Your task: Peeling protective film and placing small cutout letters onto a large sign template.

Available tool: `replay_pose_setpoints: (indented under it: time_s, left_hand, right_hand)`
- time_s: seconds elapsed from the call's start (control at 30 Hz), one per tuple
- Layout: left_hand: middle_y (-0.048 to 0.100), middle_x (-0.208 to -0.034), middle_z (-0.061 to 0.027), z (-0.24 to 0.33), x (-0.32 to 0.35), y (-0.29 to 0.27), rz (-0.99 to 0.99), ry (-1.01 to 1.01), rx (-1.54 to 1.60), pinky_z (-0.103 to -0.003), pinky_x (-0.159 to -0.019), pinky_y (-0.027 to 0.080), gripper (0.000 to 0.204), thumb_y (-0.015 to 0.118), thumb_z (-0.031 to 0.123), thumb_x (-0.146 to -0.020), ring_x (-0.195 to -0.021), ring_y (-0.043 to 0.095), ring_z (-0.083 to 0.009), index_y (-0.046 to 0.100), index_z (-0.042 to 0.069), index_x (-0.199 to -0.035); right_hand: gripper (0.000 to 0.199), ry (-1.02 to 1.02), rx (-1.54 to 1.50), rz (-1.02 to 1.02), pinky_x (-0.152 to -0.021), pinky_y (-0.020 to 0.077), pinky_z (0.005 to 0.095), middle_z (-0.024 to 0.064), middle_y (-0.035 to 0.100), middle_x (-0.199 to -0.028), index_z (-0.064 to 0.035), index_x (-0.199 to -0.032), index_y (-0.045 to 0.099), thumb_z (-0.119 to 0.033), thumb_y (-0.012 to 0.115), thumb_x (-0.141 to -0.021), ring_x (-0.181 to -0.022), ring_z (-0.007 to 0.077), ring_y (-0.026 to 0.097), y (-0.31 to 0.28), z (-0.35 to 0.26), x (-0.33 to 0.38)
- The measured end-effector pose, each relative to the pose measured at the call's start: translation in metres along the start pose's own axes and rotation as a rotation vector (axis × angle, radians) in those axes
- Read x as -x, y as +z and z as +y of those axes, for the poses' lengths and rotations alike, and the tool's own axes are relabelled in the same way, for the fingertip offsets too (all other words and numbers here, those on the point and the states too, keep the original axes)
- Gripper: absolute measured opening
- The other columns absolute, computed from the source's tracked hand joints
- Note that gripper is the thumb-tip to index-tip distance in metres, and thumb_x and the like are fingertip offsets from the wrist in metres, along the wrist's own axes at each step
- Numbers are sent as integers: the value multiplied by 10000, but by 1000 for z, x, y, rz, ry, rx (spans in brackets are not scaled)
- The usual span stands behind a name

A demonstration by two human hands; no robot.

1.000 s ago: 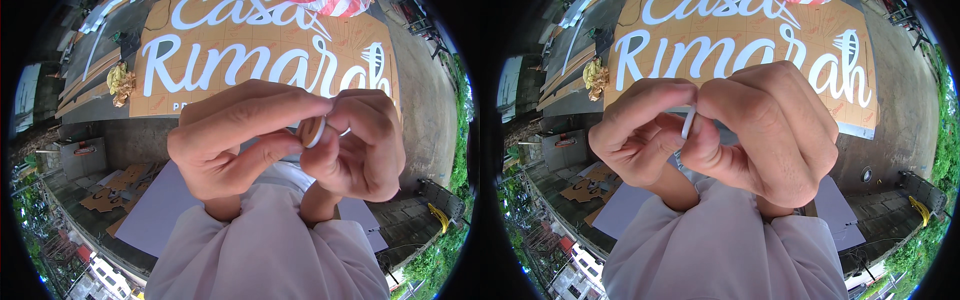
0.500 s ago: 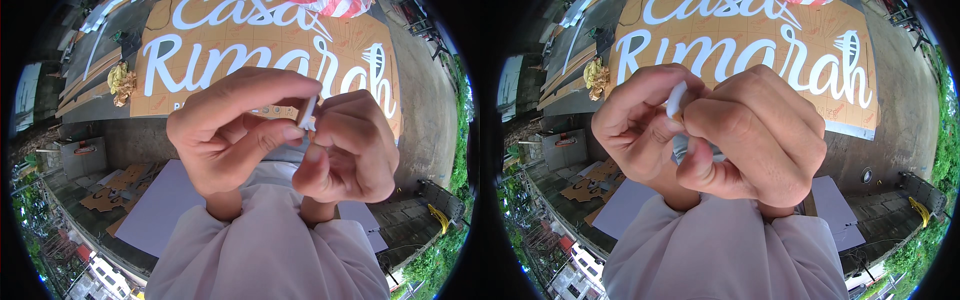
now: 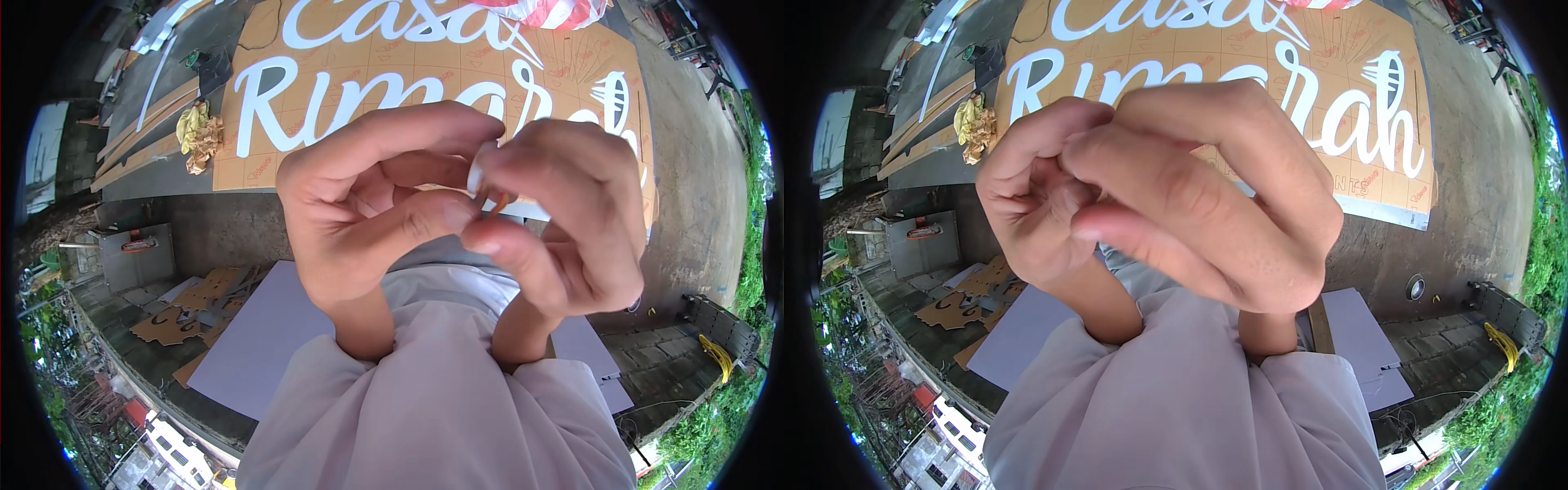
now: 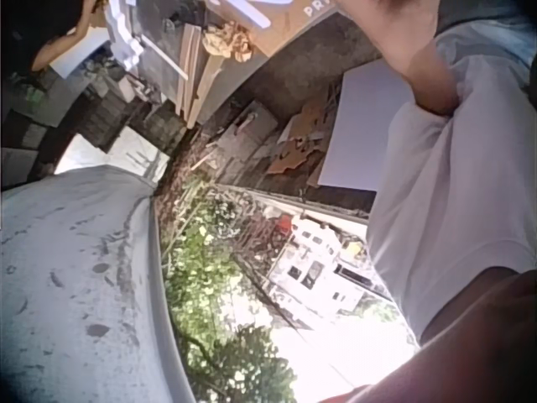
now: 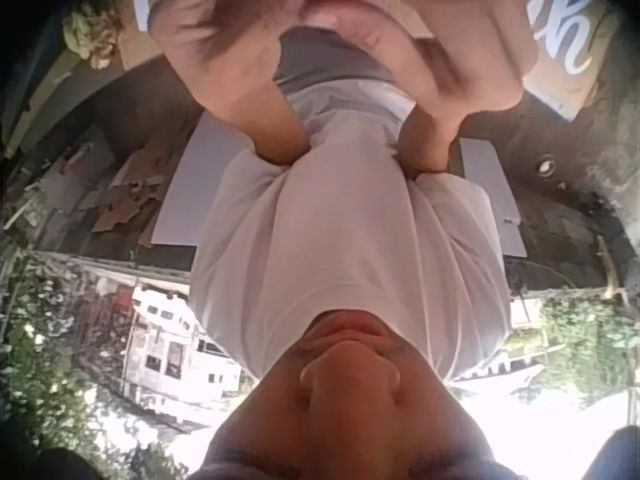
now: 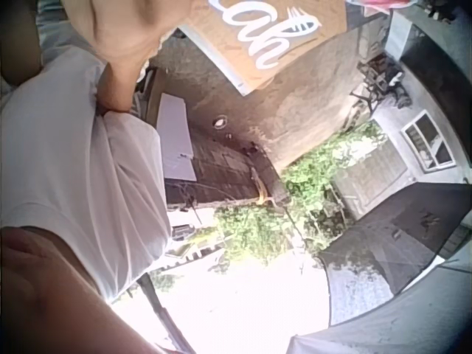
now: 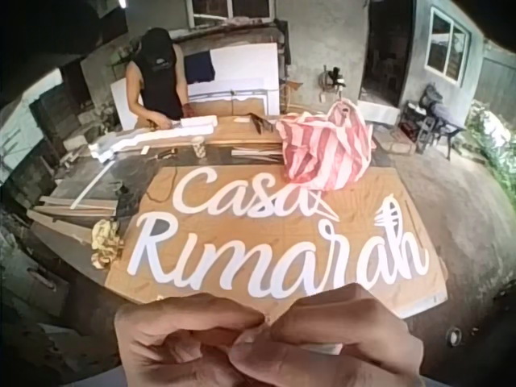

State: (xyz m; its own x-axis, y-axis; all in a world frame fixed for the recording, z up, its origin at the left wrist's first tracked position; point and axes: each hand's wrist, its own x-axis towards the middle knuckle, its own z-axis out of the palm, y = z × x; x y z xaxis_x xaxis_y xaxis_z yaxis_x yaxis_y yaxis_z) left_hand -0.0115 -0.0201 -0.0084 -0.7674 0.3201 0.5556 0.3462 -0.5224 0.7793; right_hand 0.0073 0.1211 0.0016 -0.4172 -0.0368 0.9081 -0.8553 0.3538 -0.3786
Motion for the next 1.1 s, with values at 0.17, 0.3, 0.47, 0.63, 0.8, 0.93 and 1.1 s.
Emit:
replay_pose_setpoints:
  time_s: [0.17, 0.3, 0.47, 0.63, 0.8, 0.93, 1.1]
  left_hand:
    - [589, -896, -181, 4, 0, 2, 87, -171, 122, -222, -561, 448, 464, 679, 141, -746, -699, 560, -133, 481, -161, -1037]
    - [590, -911, -197, 6, 0, -2, 55, -169, 176, -267, -675, 505, 394, 670, -26, -680, -776, 606, -196, 504, -157, -1012]
    - [588, -946, -212, 0, 1, -10, -29, -214, 336, -300, -748, 532, 364, 638, -163, -655, -839, 620, -237, 522, -154, -1000]
    - [584, -951, -231, 2, -1, -11, -51, -189, 412, -312, -761, 523, 343, 603, -160, -682, -857, 616, -259, 511, -156, -1012]
    - [585, -946, -232, -1, -3, -16, -57, -173, 471, -290, -727, 516, 326, 587, -129, -704, -874, 612, -261, 508, -155, -1019]
    - [589, -923, -217, 0, -2, -13, 39, -170, 462, -279, -707, 514, 324, 591, -118, -705, -865, 613, -247, 510, -149, -1017]
    - [590, -894, -199, 3, 0, -15, 53, -99, 350, -270, -680, 511, 320, 598, -113, -703, -810, 611, -216, 516, -130, -1012]
  right_hand:
    - [198, -31, -25, 15, -510, 406, 263, 136, 565, -721, 54, -816, 587, -97, 666, -714, -587, 196, 532, 1, 7, 3]
    - [142, 26, -50, 23, -511, 410, 269, 128, 563, -702, 51, -772, 597, -74, 644, -724, -585, 203, 530, 0, 2, 4]
    - [125, 56, -83, 14, -501, 415, 266, 133, 562, -716, 51, -697, 599, -68, 631, -712, -597, 214, 537, 0, 2, 7]
    - [128, 84, -17, 12, -494, 424, 255, 135, 569, -699, 45, -670, 584, -68, 631, -706, -572, 207, 542, 1, -5, 3]
    - [109, 228, -47, 44, -504, 431, 256, 144, 583, -697, 29, -697, 549, -49, 610, -743, -571, 208, 545, 4, -12, 3]
    - [99, 164, -59, 22, -547, 426, 273, 139, 602, -709, 5, -721, 547, -65, 605, -759, -611, 206, 524, 3, -6, -2]
    - [104, 89, 12, -55, -619, 399, 297, 122, 636, -736, -37, -721, 553, -112, 608, -769, -664, 204, 466, 2, -5, -2]
